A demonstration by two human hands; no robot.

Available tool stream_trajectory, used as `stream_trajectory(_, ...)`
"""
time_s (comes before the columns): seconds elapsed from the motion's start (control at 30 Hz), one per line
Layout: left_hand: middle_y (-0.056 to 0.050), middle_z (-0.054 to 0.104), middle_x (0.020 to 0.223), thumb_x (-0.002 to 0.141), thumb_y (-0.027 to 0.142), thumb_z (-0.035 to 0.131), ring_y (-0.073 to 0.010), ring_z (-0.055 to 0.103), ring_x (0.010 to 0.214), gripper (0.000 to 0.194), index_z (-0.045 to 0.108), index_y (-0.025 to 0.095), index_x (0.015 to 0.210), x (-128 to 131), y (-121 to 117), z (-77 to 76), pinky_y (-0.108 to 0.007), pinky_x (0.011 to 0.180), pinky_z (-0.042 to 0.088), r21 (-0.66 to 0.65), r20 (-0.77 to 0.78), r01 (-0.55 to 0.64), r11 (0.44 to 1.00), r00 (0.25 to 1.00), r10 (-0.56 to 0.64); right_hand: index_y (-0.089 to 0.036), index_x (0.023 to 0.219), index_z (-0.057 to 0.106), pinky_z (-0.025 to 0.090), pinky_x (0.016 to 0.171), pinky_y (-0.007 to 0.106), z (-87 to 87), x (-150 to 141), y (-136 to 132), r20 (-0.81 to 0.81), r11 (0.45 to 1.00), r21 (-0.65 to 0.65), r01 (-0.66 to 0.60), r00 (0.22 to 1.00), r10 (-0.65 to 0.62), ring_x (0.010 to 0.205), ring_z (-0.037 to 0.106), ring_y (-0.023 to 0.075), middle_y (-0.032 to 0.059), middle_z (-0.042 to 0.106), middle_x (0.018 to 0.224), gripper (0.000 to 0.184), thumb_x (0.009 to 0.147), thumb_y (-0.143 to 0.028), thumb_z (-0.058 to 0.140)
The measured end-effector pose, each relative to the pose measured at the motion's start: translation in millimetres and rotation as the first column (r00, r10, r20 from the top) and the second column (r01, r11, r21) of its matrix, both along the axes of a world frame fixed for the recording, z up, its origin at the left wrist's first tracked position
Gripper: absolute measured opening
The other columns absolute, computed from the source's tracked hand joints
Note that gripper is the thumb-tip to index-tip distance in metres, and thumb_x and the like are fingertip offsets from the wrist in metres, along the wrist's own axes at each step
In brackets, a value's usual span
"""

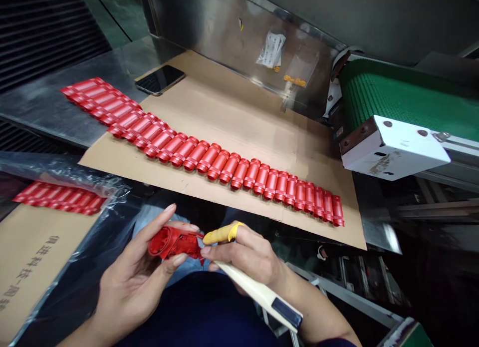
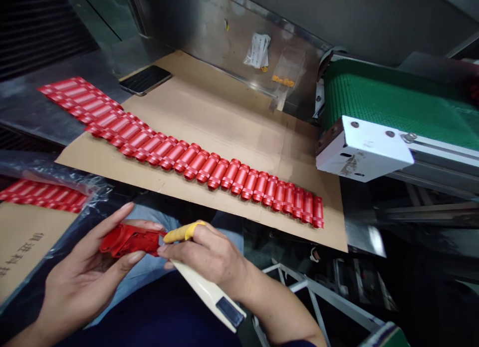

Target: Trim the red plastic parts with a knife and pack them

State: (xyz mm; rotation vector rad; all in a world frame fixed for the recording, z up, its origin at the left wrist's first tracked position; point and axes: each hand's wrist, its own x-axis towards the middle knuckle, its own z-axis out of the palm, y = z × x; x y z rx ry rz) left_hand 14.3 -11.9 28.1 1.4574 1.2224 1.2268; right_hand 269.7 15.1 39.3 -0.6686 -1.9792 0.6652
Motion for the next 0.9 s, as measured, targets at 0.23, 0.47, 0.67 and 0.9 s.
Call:
stream_trajectory(0.23,-0.004,0.089,0.14,0.1,0.034,0.089,-0.0329,0.088,0.121,0.074,0.067,0.044,0.17,3.7,-4.5,-1.1,-0.041,0.109,0.074,-0.186,0.056,-0.065,0.98,0.996,0.076,-0.013,0.137,0.073,0.072,0.104,0.031,1.7,5.1,-2.1,0.031,0.997,-0.072,-0.028,0.999,0.03,0.116,0.083,0.0213,0.0157,0.082,0.13,0.022,0.116,-0.02,0.075)
stream_trajectory(0.47,-0.005,0.089,0.139,0.099,0.036,0.09,-0.0397,0.088,0.121,0.074,0.067,0.046,0.169,2.0,-4.9,1.6,-0.054,0.11,0.075,-0.208,0.054,-0.057,0.976,0.996,0.07,-0.016,0.143,0.075,0.074,0.096,0.025,4.8,4.5,-3.4,-0.012,0.994,-0.109,-0.027,1.0,0.026,0.111,0.083,0.0174,0.012,0.079,0.132,0.029,0.115,-0.015,0.075)
stream_trajectory(0.67,-0.006,0.088,0.139,0.1,0.034,0.09,-0.0373,0.086,0.127,0.073,0.067,0.041,0.169,2.5,-6.0,1.0,-0.049,0.113,0.072,-0.197,0.053,-0.072,0.978,0.995,0.084,-0.014,0.138,0.076,0.074,0.098,0.023,4.2,1.6,-2.7,-0.057,0.996,-0.086,-0.01,0.998,0.005,0.112,0.084,0.0174,0.0127,0.08,0.129,0.024,0.114,-0.014,0.076)
stream_trajectory(0.9,-0.005,0.09,0.135,0.1,0.03,0.092,-0.0266,0.089,0.116,0.072,0.07,0.037,0.168,7.0,-5.3,2.5,-0.035,0.113,0.069,-0.173,0.078,-0.09,0.981,0.991,0.105,-0.017,0.141,0.074,0.074,0.097,0.027,4.5,3.7,-4.5,-0.009,0.996,-0.093,-0.007,1.0,0.007,0.113,0.084,0.0187,0.0125,0.08,0.131,0.027,0.114,-0.017,0.076)
